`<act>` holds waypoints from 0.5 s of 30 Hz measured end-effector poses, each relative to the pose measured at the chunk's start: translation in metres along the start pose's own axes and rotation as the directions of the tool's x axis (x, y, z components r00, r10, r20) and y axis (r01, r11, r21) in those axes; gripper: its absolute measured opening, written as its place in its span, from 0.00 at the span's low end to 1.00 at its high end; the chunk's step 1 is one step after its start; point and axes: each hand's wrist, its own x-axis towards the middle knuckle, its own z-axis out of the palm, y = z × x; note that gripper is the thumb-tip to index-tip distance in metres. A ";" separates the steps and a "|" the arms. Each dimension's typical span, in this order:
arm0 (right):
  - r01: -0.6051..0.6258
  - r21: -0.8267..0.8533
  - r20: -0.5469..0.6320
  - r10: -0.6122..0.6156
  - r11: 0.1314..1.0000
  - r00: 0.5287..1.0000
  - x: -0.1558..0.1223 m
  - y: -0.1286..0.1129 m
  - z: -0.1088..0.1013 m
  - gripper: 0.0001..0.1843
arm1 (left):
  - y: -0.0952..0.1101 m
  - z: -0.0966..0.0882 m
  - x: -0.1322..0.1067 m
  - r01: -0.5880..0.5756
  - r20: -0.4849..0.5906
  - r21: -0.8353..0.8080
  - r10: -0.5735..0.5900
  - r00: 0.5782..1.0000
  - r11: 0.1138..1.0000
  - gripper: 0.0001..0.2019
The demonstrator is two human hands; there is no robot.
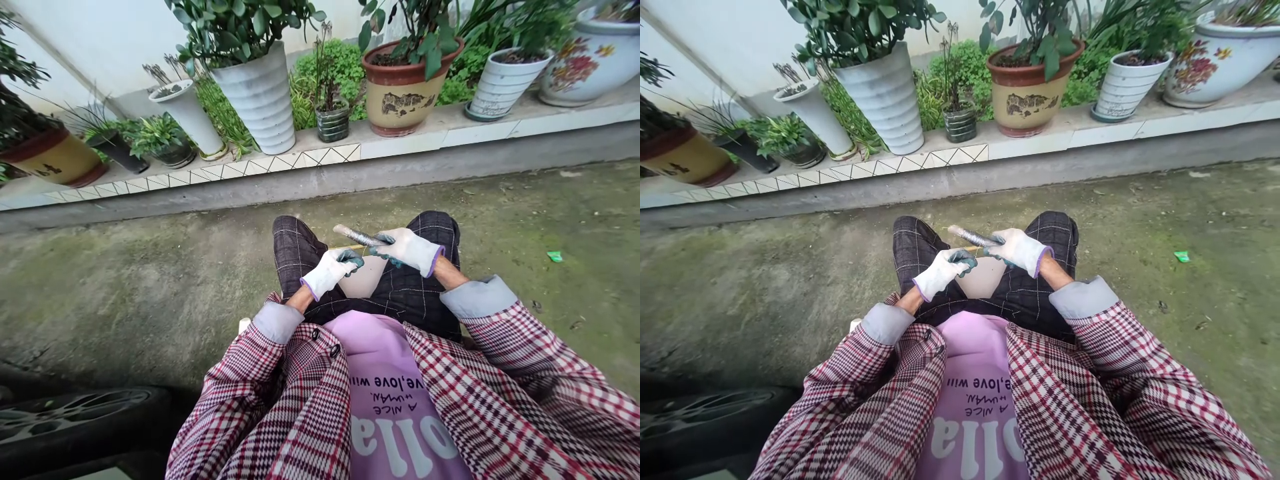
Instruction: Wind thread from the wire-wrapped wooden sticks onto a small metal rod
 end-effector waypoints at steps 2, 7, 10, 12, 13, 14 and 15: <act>-0.040 0.213 0.031 0.034 0.976 0.999 -0.006 -0.007 0.000 0.12 | 0.002 -0.002 0.000 0.007 0.009 -0.096 -0.006 1.000 0.995 0.09; -0.092 0.526 0.169 0.003 0.845 0.986 -0.009 -0.008 0.004 0.17 | 0.004 -0.010 0.000 -0.053 0.053 -0.116 0.059 0.997 0.992 0.08; -0.116 0.484 0.357 -0.075 0.867 0.931 -0.011 -0.008 0.006 0.16 | 0.000 -0.013 0.002 -0.078 0.048 -0.044 0.080 0.996 0.996 0.06; -0.079 0.430 0.443 -0.135 0.899 0.886 -0.012 -0.008 0.005 0.15 | -0.003 -0.015 0.002 -0.114 0.088 -0.011 0.114 0.989 0.993 0.05; -0.054 0.403 0.467 -0.155 0.914 0.870 -0.013 -0.009 0.005 0.14 | -0.003 -0.017 0.002 -0.146 0.125 0.009 0.144 0.982 0.989 0.06; -0.029 0.373 0.482 -0.168 0.927 0.860 -0.013 -0.008 0.004 0.14 | -0.003 -0.019 0.002 -0.184 0.167 0.035 0.176 0.970 0.982 0.07; -0.003 0.342 0.494 -0.177 0.940 0.851 -0.013 -0.008 0.003 0.14 | -0.003 -0.021 0.001 -0.222 0.216 0.077 0.201 0.955 0.972 0.08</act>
